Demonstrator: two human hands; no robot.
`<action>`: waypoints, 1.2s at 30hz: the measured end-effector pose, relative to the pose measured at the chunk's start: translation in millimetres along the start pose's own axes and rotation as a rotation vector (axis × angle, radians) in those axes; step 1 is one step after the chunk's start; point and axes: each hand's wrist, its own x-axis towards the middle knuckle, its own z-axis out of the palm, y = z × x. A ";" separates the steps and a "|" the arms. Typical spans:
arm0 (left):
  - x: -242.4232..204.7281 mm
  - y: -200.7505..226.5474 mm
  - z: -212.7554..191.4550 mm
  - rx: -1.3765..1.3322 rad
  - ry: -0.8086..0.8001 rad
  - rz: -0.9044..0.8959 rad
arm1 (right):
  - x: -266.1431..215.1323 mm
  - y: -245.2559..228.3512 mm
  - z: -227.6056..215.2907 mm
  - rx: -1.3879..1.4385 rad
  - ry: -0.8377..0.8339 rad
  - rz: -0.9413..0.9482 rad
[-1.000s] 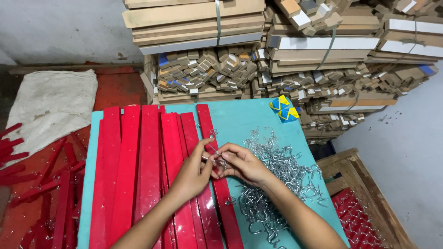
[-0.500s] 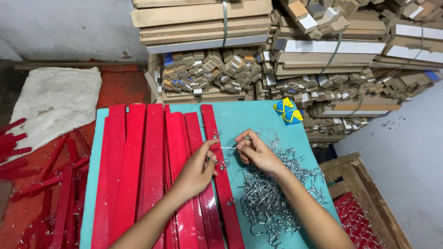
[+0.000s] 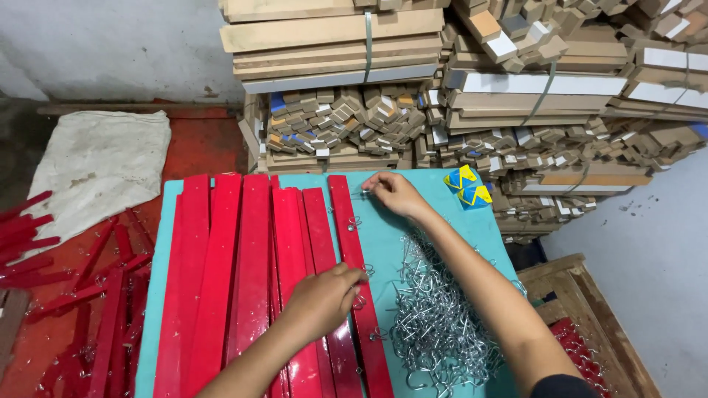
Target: Attaching small metal hooks to pre-drilled holes in red slats and placing the finished slats into a wooden crate.
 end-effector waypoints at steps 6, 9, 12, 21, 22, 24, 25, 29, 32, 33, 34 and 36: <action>2.9 -1.1 0.0 0.031 -0.031 -0.010 | 26.7 -11.2 13.9 -0.168 0.078 -0.021; 1.8 2.2 -3.1 0.013 -0.050 -0.027 | 29.9 -13.7 14.1 -0.139 0.092 -0.039; 4.5 0.4 -2.5 0.003 -0.061 -0.029 | 31.0 -15.1 10.1 -0.191 0.122 -0.103; 9.9 -4.5 6.1 0.077 -0.091 -0.028 | 35.2 -16.9 12.8 -0.287 0.091 -0.185; 11.7 -6.0 6.1 0.088 -0.107 -0.051 | 38.6 -17.0 13.8 -0.314 0.106 -0.213; 10.9 -3.8 1.7 0.098 -0.116 -0.052 | 37.8 -19.3 15.3 -0.343 0.107 -0.247; 9.9 -2.4 0.5 0.106 -0.128 -0.053 | 36.3 -19.7 16.6 -0.372 0.107 -0.278; 12.6 -7.7 8.8 0.106 -0.146 -0.073 | 41.5 -17.2 26.8 -0.502 0.131 -0.431; 12.2 -7.2 6.0 0.110 -0.149 -0.071 | 47.6 -22.3 33.7 -0.498 0.137 -0.368; 12.3 -8.5 6.6 0.113 -0.139 -0.056 | 50.9 -21.1 35.4 -0.509 0.158 -0.338; 12.3 -9.2 8.3 0.114 -0.132 -0.040 | 52.6 -18.7 36.6 -0.521 0.178 -0.305; 11.0 -6.1 5.5 0.115 -0.140 -0.048 | 60.5 -11.9 43.1 -0.556 0.187 -0.283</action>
